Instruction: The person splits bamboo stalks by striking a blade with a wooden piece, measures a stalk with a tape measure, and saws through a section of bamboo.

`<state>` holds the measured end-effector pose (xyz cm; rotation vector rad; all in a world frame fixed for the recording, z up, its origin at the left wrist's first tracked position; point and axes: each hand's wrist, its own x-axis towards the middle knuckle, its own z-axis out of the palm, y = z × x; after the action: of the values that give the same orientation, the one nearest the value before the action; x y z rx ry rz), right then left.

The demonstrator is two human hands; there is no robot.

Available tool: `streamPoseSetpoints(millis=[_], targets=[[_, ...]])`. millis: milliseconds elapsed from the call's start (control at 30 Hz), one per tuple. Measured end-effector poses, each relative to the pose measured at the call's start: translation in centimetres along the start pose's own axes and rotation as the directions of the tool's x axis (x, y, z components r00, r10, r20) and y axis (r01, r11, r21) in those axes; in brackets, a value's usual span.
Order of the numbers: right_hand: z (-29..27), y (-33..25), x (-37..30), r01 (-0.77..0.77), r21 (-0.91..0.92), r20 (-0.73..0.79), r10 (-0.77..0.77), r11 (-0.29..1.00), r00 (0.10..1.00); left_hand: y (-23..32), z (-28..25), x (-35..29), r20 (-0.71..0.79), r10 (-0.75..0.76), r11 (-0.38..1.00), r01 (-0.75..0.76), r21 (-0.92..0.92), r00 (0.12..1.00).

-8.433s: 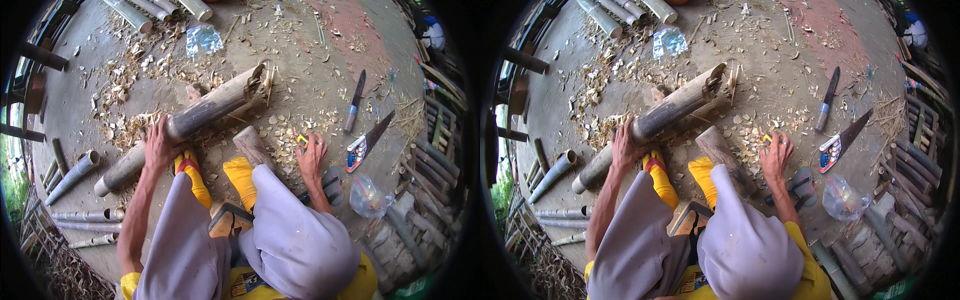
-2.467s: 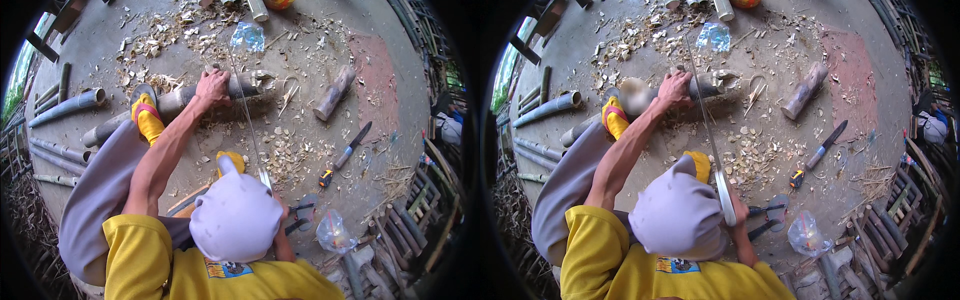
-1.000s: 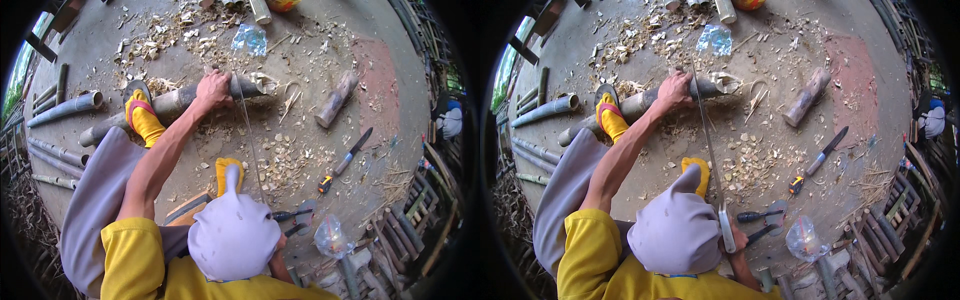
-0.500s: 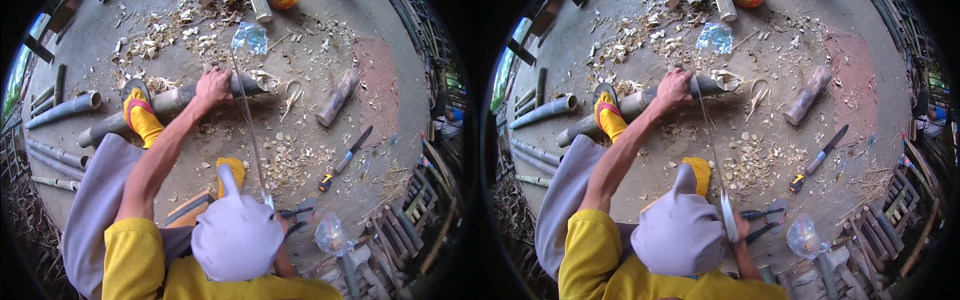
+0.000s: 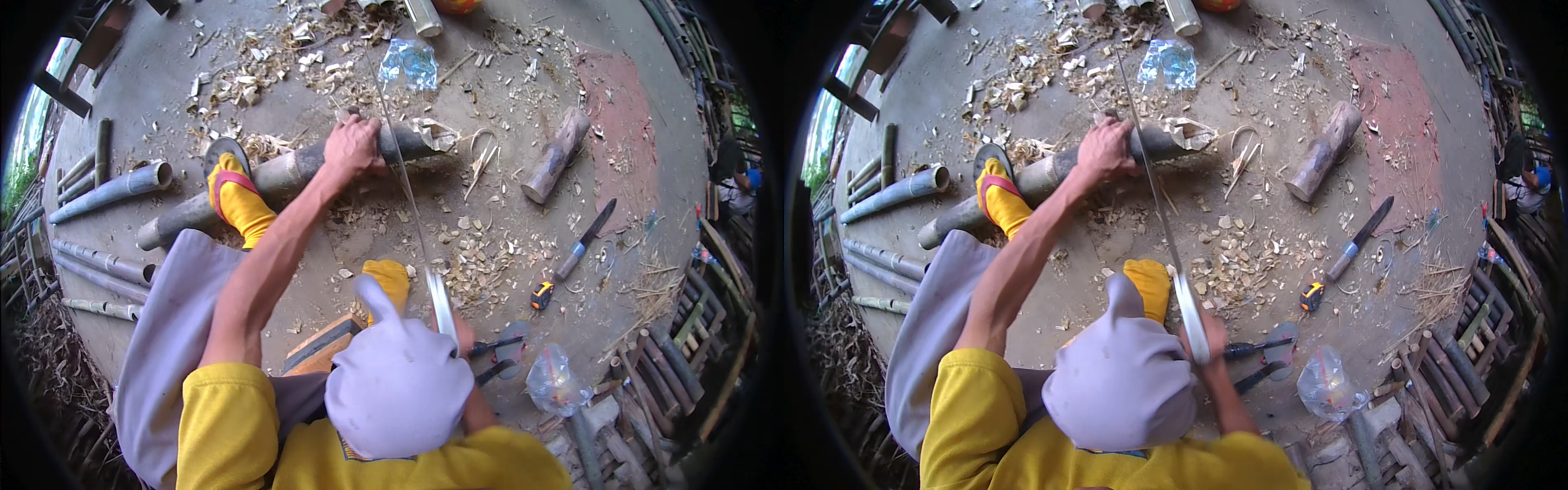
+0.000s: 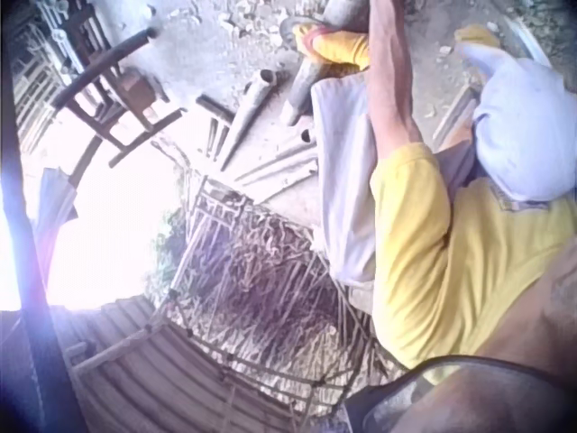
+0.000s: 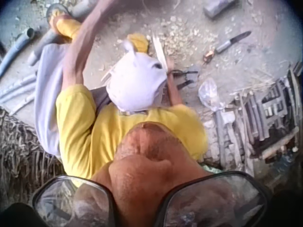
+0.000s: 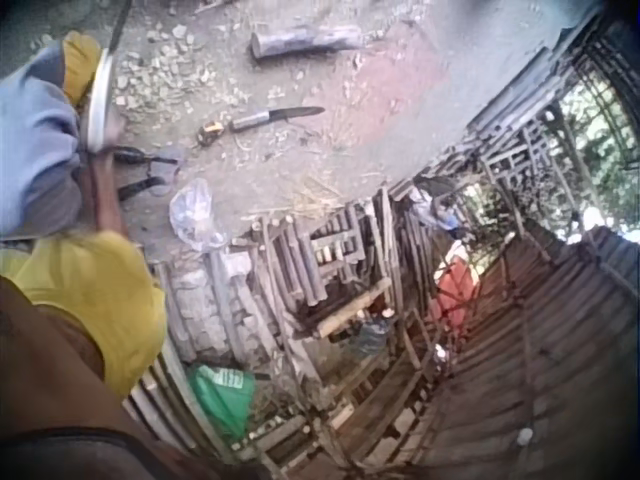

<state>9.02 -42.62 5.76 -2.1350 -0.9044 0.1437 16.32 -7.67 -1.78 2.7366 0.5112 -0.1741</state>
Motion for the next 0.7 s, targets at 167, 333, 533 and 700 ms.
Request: streamPoseSetpoints(millis=[167,333,533,700], targets=[[4.1,-2.1,11.4,-0.181,0.292,-0.010,0.192,0.939,0.981,1.7,-2.6,0.3,0.137,-0.030,0.989,0.050,-0.140,0.990],[-4.9,-1.7,-6.3,-0.108,-0.075,0.084,0.114,0.991,0.990,0.7,-2.1,0.7,0.183,-0.047,0.994,0.064,-0.086,0.982],[4.1,0.1,8.4,-0.020,0.211,-0.074,0.037,0.977,0.997,1.7,-1.2,0.1,0.037,-0.010,0.998,0.012,-0.062,0.999],[2.5,-1.4,6.1,-0.231,0.110,0.114,0.219,0.967,0.969,-0.4,-1.8,0.0,0.148,-0.064,0.983,0.088,-0.163,0.987]])
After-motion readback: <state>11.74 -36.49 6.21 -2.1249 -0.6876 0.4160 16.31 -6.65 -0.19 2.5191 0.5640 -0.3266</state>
